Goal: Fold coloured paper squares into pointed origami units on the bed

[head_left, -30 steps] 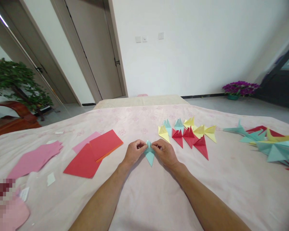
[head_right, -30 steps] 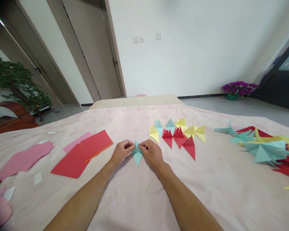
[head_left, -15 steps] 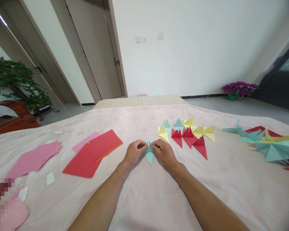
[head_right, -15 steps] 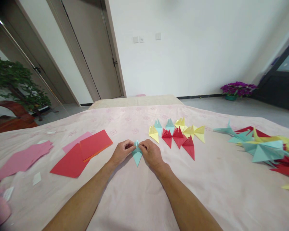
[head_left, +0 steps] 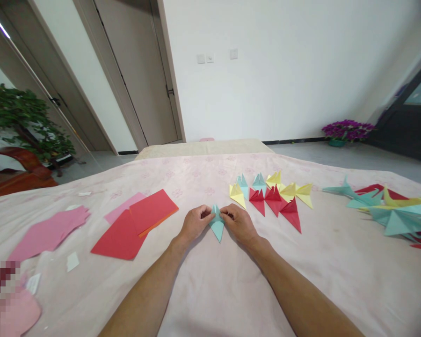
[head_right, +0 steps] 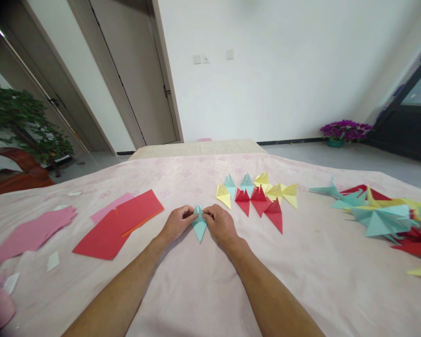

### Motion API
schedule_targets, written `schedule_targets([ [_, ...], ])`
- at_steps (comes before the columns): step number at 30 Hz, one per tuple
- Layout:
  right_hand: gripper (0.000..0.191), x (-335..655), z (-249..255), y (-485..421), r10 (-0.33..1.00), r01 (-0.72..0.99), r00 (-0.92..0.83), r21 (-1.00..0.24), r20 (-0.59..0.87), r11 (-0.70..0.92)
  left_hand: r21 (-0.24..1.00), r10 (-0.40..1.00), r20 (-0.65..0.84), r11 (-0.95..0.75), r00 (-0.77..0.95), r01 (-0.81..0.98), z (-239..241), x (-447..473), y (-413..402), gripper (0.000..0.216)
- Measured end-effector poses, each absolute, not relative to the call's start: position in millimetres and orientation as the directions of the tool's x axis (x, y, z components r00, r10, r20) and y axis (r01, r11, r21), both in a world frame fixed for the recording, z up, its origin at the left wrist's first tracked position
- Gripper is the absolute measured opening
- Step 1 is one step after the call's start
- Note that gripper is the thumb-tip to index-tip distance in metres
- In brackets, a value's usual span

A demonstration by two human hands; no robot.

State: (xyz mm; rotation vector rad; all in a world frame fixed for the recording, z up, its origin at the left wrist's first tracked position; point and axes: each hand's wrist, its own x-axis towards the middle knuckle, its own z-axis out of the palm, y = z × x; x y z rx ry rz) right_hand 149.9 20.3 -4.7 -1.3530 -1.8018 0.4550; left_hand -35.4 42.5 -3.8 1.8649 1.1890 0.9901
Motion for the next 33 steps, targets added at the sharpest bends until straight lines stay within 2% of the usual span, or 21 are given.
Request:
schedule_targets([
  [26, 0.016, 149.7, -4.6, 20.6, 0.919, 0.62, -0.1, -0.699, 0.381, 0.356, 0.852, 0.931, 0.216, -0.327, 0.292, 0.41, -4.5, -36.1, 42.4, 0.022],
  [33, 0.014, 146.2, -1.6, 14.4, 0.887, 0.578, 0.055, -0.738, 0.459, 0.347, 0.913, 0.94, 0.219, -0.292, 0.261, 0.286, -4.0, -33.9, 42.8, 0.022],
])
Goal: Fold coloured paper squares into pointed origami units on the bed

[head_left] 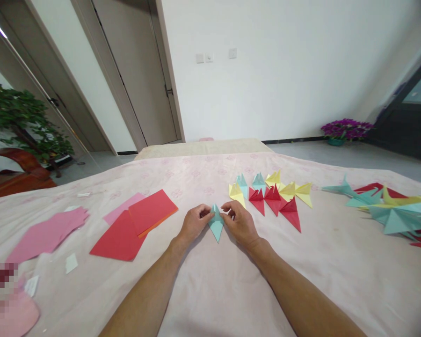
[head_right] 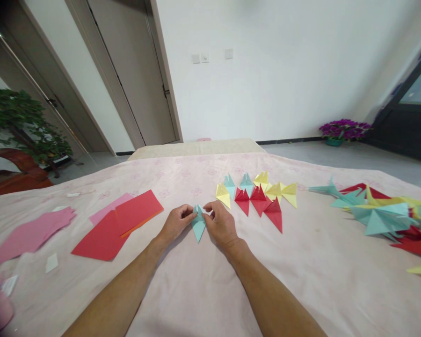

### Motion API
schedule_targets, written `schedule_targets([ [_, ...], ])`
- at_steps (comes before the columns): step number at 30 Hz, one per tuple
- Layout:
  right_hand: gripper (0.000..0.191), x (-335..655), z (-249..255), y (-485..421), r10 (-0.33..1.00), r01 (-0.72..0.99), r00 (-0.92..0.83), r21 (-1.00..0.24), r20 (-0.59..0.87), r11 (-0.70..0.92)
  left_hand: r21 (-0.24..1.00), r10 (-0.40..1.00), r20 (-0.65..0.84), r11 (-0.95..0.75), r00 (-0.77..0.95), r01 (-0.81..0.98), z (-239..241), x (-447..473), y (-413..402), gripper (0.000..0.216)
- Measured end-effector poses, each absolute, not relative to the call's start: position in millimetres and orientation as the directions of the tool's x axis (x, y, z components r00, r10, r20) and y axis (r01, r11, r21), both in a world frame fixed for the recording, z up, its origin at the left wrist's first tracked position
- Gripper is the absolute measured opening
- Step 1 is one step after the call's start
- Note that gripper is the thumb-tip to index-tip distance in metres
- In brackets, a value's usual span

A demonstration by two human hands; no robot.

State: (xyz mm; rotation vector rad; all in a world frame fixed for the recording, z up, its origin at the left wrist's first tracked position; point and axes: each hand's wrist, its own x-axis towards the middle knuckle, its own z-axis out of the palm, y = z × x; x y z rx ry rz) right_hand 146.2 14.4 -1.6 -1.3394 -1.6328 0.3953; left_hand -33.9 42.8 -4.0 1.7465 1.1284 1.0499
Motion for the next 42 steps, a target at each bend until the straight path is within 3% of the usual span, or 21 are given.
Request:
schedule_targets([
  [12, 0.005, 143.0, 1.2, 14.4, 0.878, 0.59, -0.027, -0.702, 0.478, 0.4, 0.928, 0.939, 0.265, -0.31, 0.221, 0.205, 0.3, -23.8, 41.3, 0.023],
  [20, 0.004, 136.1, 3.4, 11.6, 0.896, 0.566, 0.006, -0.74, 0.444, 0.363, 0.942, 0.955, 0.252, -0.28, 0.158, 0.185, 0.7, -25.0, 38.7, 0.028],
  [32, 0.007, 131.1, 9.6, 7.0, 0.91, 0.665, 0.07, -0.699, 0.409, 0.264, 0.953, 0.963, 0.224, -0.249, 0.15, 0.172, 1.9, -23.2, 33.8, 0.027],
  [42, 0.006, 130.2, 5.9, 10.6, 0.861, 0.69, -0.017, -0.617, 0.508, 0.378, 0.958, 0.963, 0.23, -0.249, 0.138, 0.142, 1.3, -21.7, 35.5, 0.025],
])
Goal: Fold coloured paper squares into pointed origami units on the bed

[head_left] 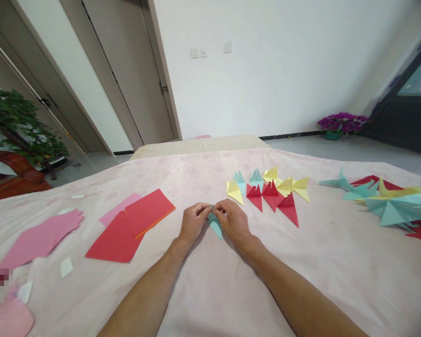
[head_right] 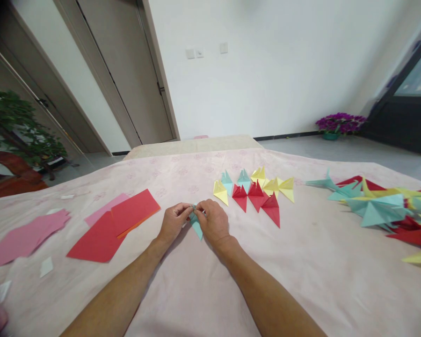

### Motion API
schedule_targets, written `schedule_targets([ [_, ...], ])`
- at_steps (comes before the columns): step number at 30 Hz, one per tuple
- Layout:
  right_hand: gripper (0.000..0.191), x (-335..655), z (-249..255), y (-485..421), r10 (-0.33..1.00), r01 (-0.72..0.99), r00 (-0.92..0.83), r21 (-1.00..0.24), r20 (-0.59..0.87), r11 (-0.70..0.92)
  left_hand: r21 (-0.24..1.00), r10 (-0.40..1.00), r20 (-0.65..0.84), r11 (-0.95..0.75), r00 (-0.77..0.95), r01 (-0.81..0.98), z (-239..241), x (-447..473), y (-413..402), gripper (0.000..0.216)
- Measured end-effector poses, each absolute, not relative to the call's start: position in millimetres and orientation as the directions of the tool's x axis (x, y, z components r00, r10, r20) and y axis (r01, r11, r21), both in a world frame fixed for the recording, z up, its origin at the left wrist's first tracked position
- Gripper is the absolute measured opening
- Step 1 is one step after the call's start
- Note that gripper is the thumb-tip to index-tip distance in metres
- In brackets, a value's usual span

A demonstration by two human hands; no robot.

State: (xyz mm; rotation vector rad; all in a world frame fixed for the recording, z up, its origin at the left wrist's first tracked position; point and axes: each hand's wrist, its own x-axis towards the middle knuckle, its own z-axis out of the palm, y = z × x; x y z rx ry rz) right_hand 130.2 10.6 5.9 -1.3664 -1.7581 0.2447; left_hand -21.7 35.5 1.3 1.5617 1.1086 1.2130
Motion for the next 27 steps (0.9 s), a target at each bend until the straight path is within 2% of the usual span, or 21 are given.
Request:
schedule_targets([
  [7, 0.009, 129.9, 5.5, 11.2, 0.861, 0.717, -0.015, -0.594, 0.509, 0.364, 0.969, 0.97, 0.22, -0.229, 0.103, 0.093, 1.7, -19.3, 36.0, 0.023],
  [14, 0.009, 127.8, 2.0, 10.7, 0.855, 0.648, 0.064, -0.673, 0.515, 0.357, 0.976, 0.977, 0.204, -0.208, 0.066, 0.061, 3.8, -15.2, 37.3, 0.025],
  [27, 0.014, 126.0, -1.6, 14.1, 0.907, 0.497, 0.143, -0.821, 0.397, 0.281, 0.986, 0.986, 0.166, -0.166, 0.03, 0.014, 5.5, -13.1, 36.9, 0.028],
])
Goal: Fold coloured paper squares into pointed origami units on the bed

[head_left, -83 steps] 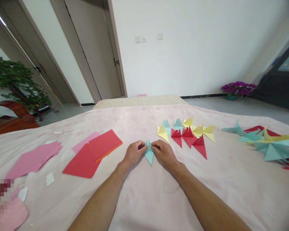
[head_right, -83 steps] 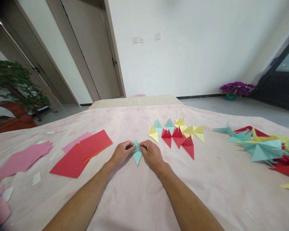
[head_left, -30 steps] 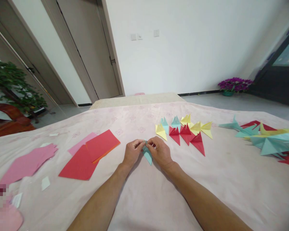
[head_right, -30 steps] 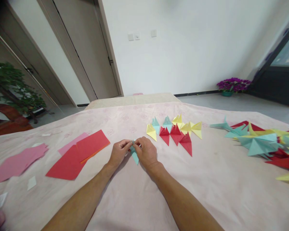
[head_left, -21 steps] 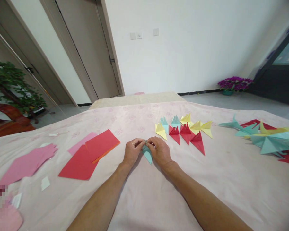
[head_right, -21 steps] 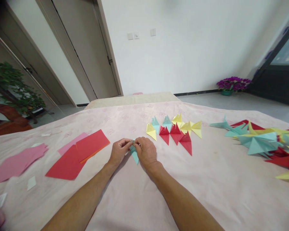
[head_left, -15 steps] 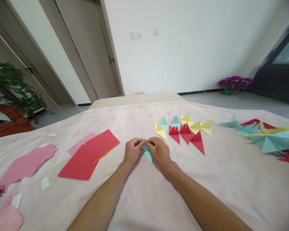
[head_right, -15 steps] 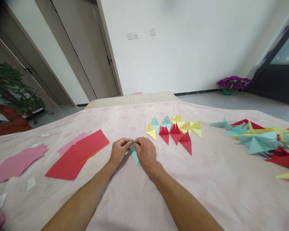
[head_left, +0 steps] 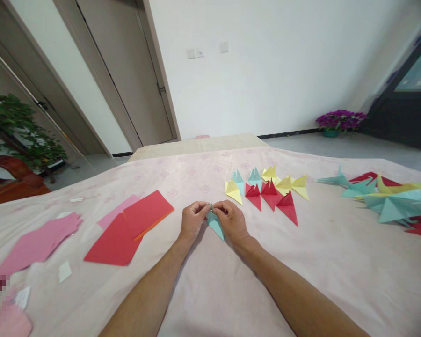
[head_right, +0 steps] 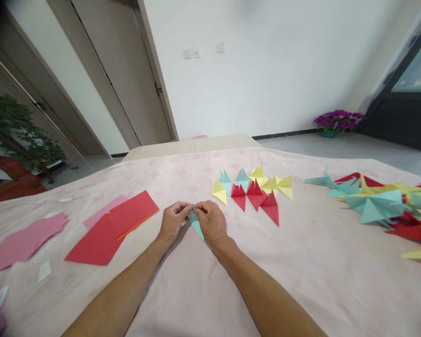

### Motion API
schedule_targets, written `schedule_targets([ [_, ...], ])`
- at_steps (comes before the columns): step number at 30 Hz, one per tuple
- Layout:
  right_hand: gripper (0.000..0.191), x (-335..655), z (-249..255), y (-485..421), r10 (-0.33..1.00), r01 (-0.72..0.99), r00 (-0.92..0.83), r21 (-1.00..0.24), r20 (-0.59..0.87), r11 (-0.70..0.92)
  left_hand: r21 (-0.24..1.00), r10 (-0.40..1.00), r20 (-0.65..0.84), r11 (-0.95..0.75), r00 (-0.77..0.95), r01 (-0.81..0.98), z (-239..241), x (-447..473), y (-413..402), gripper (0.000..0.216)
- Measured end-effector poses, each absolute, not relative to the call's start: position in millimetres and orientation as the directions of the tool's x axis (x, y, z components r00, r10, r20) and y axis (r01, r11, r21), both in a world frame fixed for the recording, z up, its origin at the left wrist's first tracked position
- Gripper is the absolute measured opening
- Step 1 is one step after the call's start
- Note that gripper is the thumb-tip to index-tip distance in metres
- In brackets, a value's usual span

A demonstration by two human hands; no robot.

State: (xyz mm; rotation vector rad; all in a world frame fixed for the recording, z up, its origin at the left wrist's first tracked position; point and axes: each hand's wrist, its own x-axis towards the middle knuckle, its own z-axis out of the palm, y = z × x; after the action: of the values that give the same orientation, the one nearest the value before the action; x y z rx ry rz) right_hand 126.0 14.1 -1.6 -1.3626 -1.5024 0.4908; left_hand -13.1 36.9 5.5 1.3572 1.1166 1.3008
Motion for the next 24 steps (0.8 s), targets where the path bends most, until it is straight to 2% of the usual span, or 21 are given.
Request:
schedule_targets([
  [5, 0.015, 127.5, -3.0, 18.8, 0.932, 0.428, 0.117, -0.864, 0.342, 0.264, 0.981, 0.983, 0.182, -0.182, 0.011, 0.068, 3.9, -13.3, 36.5, 0.025],
  [13, 0.014, 126.5, -0.5, 18.8, 0.937, 0.436, 0.12, -0.865, 0.329, 0.249, 0.944, 0.957, 0.29, -0.285, -0.009, 0.169, -2.1, -13.7, 36.1, 0.022],
  [18, 0.01, 127.8, -0.9, 19.0, 0.941, 0.473, 0.174, -0.863, 0.289, 0.177, 0.931, 0.946, 0.324, -0.314, -0.025, 0.185, -1.3, -13.3, 34.8, 0.018],
  [24, 0.011, 130.1, 1.1, 17.2, 0.957, 0.541, 0.091, -0.82, 0.276, 0.185, 0.91, 0.93, 0.366, -0.349, -0.035, 0.225, -0.6, -12.7, 35.7, 0.013],
])
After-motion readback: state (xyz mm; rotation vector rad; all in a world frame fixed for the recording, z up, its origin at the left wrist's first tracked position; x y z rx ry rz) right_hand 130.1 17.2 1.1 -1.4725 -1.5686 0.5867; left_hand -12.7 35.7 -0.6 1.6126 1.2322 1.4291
